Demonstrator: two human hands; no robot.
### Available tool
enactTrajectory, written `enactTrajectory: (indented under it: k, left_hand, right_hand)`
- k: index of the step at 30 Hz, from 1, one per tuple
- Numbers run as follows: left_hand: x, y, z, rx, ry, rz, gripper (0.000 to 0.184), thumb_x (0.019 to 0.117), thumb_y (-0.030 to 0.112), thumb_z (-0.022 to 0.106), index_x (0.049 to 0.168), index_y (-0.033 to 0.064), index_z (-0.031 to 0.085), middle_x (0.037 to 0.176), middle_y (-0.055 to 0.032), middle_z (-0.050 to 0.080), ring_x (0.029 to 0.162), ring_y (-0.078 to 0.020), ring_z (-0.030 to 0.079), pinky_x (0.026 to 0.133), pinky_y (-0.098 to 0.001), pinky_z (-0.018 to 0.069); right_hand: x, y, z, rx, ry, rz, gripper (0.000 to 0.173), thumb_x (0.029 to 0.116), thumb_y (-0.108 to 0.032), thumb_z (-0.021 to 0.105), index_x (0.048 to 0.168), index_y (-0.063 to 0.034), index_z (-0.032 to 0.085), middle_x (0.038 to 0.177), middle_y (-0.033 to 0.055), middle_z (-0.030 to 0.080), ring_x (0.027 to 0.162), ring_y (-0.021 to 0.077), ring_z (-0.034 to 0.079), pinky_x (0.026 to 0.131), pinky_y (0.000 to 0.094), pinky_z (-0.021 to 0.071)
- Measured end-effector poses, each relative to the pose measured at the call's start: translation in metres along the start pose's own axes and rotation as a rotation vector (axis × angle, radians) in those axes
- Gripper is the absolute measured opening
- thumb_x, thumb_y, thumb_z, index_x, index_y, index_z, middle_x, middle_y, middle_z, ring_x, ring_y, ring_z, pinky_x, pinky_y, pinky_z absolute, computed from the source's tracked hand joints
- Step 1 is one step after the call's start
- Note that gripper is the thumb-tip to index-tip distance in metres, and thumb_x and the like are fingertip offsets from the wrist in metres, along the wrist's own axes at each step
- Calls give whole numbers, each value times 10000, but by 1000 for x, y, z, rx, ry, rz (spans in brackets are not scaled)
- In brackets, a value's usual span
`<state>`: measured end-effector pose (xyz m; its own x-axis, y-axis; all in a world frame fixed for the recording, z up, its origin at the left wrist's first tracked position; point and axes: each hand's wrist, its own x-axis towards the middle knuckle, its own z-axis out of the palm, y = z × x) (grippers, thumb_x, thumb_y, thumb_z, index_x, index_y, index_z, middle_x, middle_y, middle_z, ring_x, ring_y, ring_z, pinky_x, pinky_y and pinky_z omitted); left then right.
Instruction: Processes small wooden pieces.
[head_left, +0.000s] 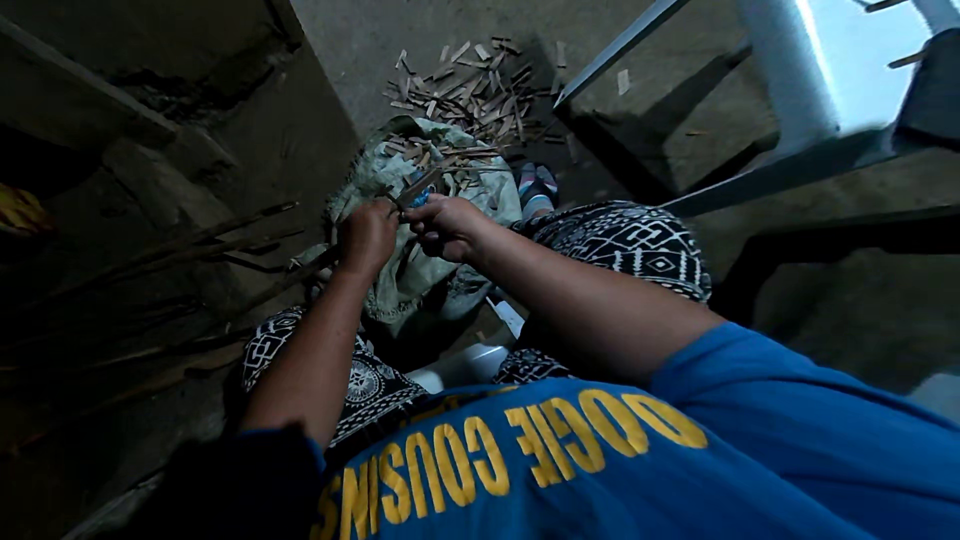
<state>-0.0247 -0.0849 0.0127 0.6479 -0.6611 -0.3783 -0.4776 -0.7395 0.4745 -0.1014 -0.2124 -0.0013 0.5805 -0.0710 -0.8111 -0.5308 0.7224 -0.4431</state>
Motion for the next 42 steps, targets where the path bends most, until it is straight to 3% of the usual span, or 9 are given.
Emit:
enactTrajectory:
  k: [4, 10, 14, 20, 29, 31, 36, 39, 42]
  left_hand:
    - [-1, 0, 5, 57, 31, 38, 254, 1061, 126, 529, 1159, -21, 711, 1149, -207, 721, 1104, -363, 689, 1005, -560, 487]
    - [-1, -6, 3, 67, 104, -7, 256, 1036, 82, 541, 1198, -13, 714, 1157, -217, 727, 1121, -378, 691, 1032, -569, 473]
    - [-3, -7, 8, 117, 124, 47, 256, 1046, 100, 543, 1190, -16, 719, 1134, -220, 733, 1087, -387, 704, 999, -572, 495]
    - [-4, 0, 6, 139, 54, 24, 280, 1065, 153, 535, 1213, -11, 707, 1170, -215, 727, 1123, -380, 692, 1034, -589, 461]
    - [-3, -2, -14, 10, -22, -98, 287, 1070, 187, 548, 1247, 30, 712, 1189, -207, 718, 1136, -377, 679, 1009, -586, 489]
    - [0, -9, -16, -42, -36, -124, 269, 1063, 198, 564, 1194, 16, 712, 1137, -208, 722, 1088, -371, 688, 980, -592, 500]
    - [7, -18, -14, -240, -112, -115, 264, 1054, 189, 597, 1221, 13, 700, 1126, -163, 733, 1055, -273, 702, 1000, -490, 519]
    - [10, -24, -15, -266, -178, -86, 290, 1050, 207, 616, 1244, 1, 681, 1136, -178, 713, 1045, -284, 687, 990, -499, 517]
    - [12, -32, -19, -306, -216, -102, 283, 1069, 230, 586, 1186, -7, 686, 1021, -122, 724, 901, -203, 664, 893, -423, 528]
  right_hand:
    - [2, 0, 0, 63, 23, -5, 49, 1052, -128, 532, 1055, -120, 484, 649, -25, 456, 443, 35, 361, 391, 179, 305]
    - [-3, 2, -2, 115, -128, 89, 41, 1069, -141, 496, 1032, -128, 483, 604, -32, 434, 421, 31, 372, 371, 165, 309]
    - [-1, 0, -1, 17, -5, 37, 59, 1045, -134, 537, 990, -116, 524, 608, -35, 444, 425, 35, 361, 383, 177, 306]
    - [2, 0, 0, -215, 189, -118, 48, 1033, -111, 570, 1052, -69, 557, 727, -7, 496, 486, 38, 388, 430, 182, 324]
    - [7, -19, -20, -52, 370, -222, 83, 1046, -128, 523, 1123, -102, 513, 735, -2, 499, 493, 62, 390, 439, 213, 343]
    - [4, -17, -19, -39, 299, -218, 71, 1052, -156, 529, 1105, -116, 504, 709, -13, 492, 490, 62, 400, 439, 214, 352]
    - [-1, 7, -5, -50, -50, -60, 87, 1053, -146, 549, 1120, -111, 505, 680, -25, 481, 469, 39, 405, 424, 184, 359]
    - [0, 3, -5, -14, 15, -93, 90, 1042, -122, 563, 1121, -98, 527, 702, -15, 505, 475, 39, 415, 423, 178, 363]
    - [3, -8, -13, 69, 69, -175, 58, 1057, -154, 540, 1076, -130, 492, 672, -28, 469, 472, 49, 397, 427, 195, 359]
